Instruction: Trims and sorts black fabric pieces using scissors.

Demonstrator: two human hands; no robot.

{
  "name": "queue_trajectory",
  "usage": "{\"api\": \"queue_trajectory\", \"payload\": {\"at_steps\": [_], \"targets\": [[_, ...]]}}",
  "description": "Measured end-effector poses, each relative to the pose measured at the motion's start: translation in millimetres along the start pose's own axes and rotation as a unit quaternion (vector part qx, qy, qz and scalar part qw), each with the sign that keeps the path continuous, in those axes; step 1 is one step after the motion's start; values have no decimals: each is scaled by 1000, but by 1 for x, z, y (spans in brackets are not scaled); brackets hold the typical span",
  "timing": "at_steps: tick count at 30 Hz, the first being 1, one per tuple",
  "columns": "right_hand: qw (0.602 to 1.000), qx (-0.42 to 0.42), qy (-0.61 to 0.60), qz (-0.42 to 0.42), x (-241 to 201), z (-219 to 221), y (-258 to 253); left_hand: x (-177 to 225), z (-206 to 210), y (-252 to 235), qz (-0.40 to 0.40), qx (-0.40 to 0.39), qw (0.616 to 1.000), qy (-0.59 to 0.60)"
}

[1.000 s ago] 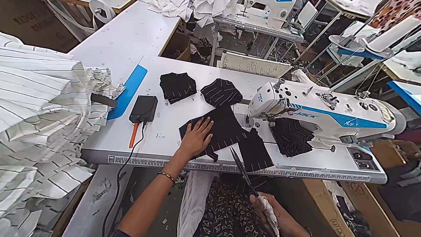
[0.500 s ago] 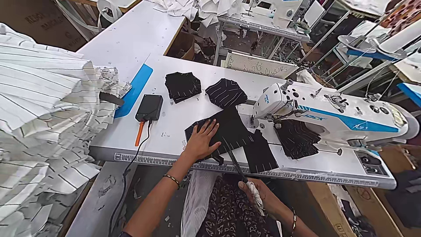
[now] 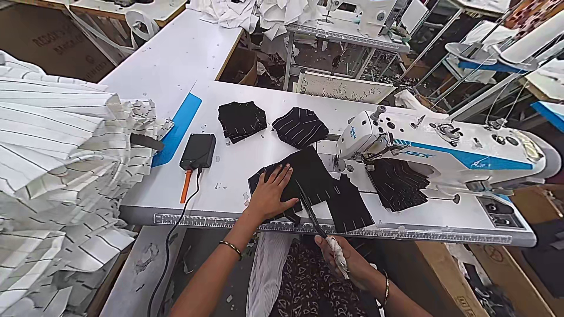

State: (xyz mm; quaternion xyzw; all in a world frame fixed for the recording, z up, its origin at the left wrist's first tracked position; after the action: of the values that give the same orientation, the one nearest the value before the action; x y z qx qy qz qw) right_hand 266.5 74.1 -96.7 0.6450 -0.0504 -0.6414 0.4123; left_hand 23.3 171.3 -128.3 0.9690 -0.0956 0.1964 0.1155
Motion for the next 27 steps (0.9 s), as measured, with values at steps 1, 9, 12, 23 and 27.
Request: {"api": "queue_trajectory", "payload": {"at_steps": [1,9,12,23,27], "targets": [[1000,0,4,-3,-1,1,-3,0,0,0,-2,-1,1000,0],[999,16,-24,-15,-6,7,-6,1,1,1,2,2,1000,-1],[1000,11,-22,-8,-16,8,-15,2,2,2,4,15,1000,4],[999,14,-36,-9,-27,8,-32,4,0,4,2,7,1000,10],[999,26,-20,-15,-30,6,-35,3,2,4,7,24,1000,14]]}}
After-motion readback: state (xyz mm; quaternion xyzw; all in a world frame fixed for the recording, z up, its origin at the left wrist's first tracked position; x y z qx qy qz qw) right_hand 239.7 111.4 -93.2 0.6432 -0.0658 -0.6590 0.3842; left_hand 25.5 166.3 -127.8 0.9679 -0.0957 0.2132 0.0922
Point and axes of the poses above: each hand's wrist, its own y-axis away from the middle knuckle, its own z-axis out of the palm, x = y × z, the point moved 3 cm from there along -y, towards the middle knuckle, and after that the axes turned 6 degrees about -z, right-handed, at the moved point
